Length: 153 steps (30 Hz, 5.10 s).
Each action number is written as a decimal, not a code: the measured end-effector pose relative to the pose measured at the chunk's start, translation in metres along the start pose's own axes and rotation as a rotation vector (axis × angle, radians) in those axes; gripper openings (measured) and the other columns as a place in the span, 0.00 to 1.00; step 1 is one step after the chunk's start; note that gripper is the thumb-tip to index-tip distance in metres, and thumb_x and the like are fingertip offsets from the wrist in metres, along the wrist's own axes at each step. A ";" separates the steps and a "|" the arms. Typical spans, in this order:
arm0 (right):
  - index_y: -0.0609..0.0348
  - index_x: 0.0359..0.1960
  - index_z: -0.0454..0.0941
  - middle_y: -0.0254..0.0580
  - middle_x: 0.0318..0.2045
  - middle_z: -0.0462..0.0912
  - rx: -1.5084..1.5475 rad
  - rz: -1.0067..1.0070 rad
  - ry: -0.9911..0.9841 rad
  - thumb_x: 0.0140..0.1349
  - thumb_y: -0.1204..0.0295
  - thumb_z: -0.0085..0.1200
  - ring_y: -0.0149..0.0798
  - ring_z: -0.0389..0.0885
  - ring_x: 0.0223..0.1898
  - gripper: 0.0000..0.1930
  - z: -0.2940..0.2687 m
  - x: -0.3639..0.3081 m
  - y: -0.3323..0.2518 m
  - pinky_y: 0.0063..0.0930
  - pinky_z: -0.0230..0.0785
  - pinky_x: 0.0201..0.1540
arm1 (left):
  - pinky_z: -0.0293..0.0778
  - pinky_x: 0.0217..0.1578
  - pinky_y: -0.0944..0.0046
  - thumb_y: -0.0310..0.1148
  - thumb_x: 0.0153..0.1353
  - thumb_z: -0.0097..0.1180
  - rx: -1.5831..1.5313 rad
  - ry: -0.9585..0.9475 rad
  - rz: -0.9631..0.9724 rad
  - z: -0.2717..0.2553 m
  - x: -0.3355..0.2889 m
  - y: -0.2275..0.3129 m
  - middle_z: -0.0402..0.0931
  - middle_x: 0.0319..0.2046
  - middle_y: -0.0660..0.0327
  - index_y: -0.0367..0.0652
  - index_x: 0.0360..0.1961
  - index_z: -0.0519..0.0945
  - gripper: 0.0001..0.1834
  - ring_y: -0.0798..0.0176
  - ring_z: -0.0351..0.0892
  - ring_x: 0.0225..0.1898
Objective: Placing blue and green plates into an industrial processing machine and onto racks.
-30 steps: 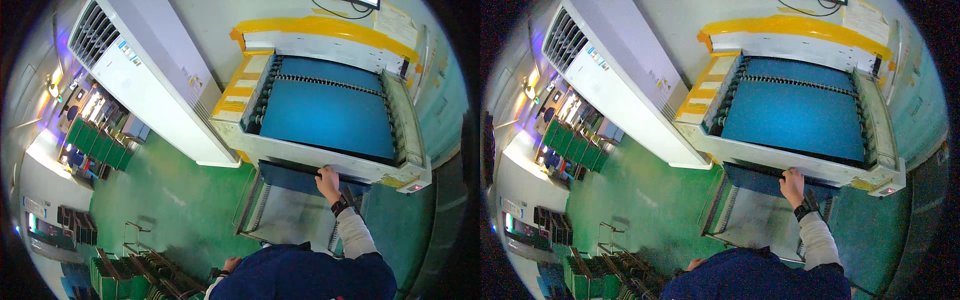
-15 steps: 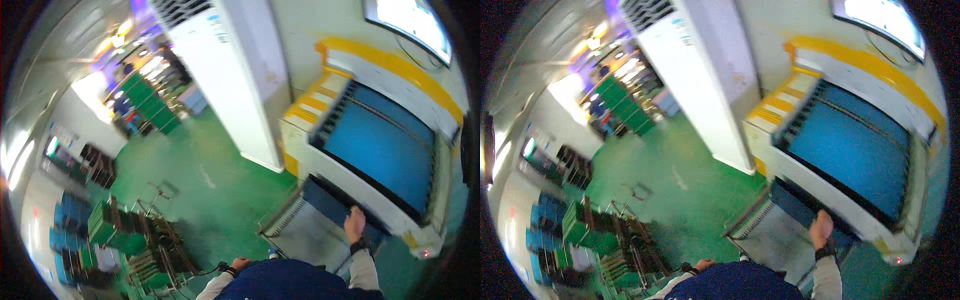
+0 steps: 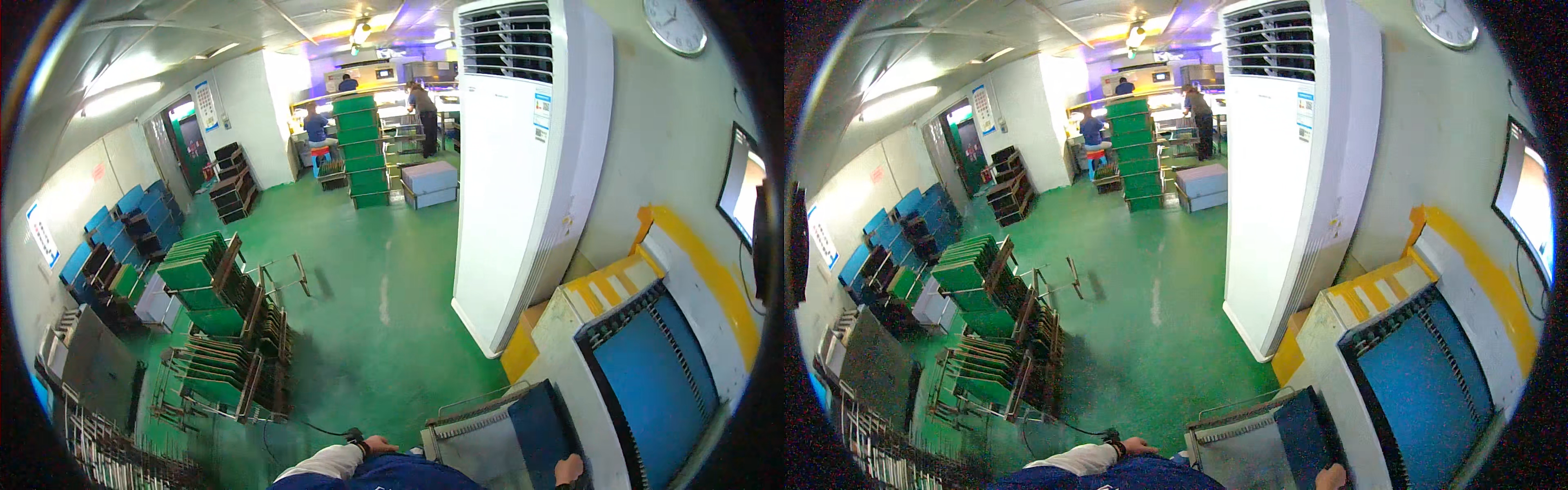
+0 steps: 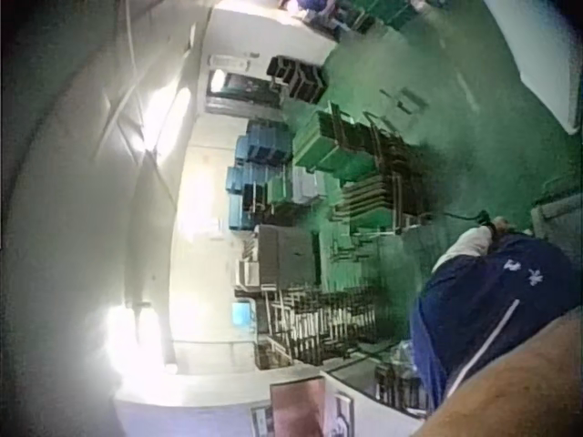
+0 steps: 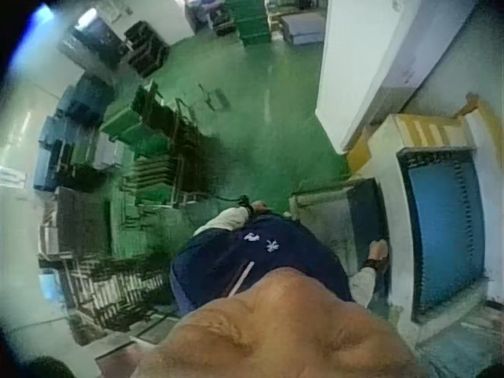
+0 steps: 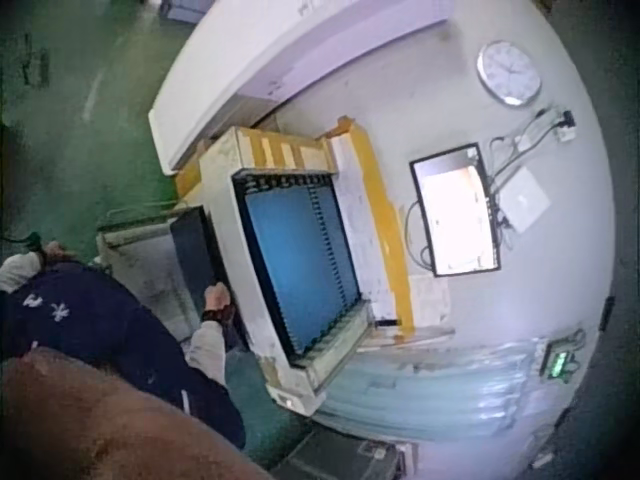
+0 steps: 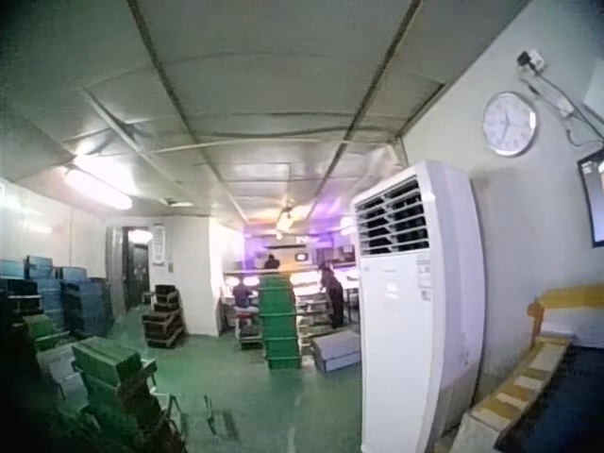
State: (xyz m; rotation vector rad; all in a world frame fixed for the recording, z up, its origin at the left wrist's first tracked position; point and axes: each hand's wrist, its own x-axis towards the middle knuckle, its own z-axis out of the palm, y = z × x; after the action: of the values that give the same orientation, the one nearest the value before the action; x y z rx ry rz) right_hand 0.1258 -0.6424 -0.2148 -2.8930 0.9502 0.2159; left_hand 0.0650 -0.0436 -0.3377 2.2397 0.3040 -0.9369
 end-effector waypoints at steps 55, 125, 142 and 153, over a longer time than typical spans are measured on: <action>0.68 0.42 0.76 0.64 0.43 0.76 0.039 0.006 -0.193 0.57 0.68 0.45 0.61 0.74 0.46 0.17 -0.036 -0.026 -0.015 0.48 0.66 0.44 | 0.72 0.38 0.58 0.72 0.45 0.49 -0.053 -0.148 -0.017 0.006 -0.004 -0.041 0.80 0.31 0.56 0.46 0.34 0.84 0.38 0.57 0.79 0.34; 0.63 0.39 0.77 0.55 0.38 0.78 -0.136 0.033 -0.259 0.56 0.65 0.45 0.51 0.74 0.36 0.16 -0.149 -0.082 -0.076 0.41 0.64 0.39 | 0.70 0.40 0.54 0.71 0.45 0.47 0.033 -0.088 0.044 0.018 0.012 -0.034 0.80 0.36 0.50 0.41 0.35 0.84 0.41 0.51 0.77 0.40; 0.60 0.32 0.71 0.43 0.29 0.67 -0.070 0.131 -0.301 0.58 0.64 0.44 0.41 0.63 0.32 0.12 -0.203 -0.126 -0.106 0.38 0.59 0.35 | 0.69 0.41 0.54 0.73 0.45 0.46 -0.042 -0.105 0.022 0.013 -0.004 -0.029 0.79 0.35 0.50 0.38 0.37 0.82 0.43 0.51 0.77 0.40; 0.60 0.48 0.75 0.53 0.46 0.76 -0.119 0.068 -0.187 0.59 0.63 0.45 0.54 0.73 0.46 0.19 -0.124 -0.076 -0.061 0.45 0.65 0.48 | 0.69 0.39 0.55 0.71 0.47 0.47 -0.066 -0.069 0.051 0.015 -0.005 -0.026 0.79 0.31 0.52 0.40 0.35 0.83 0.40 0.53 0.77 0.37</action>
State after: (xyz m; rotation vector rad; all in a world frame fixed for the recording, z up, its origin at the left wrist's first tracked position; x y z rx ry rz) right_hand 0.1146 -0.5647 -0.0774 -2.8822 1.0351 0.5561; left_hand 0.0417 -0.0348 -0.3550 2.1399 0.2423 -0.9615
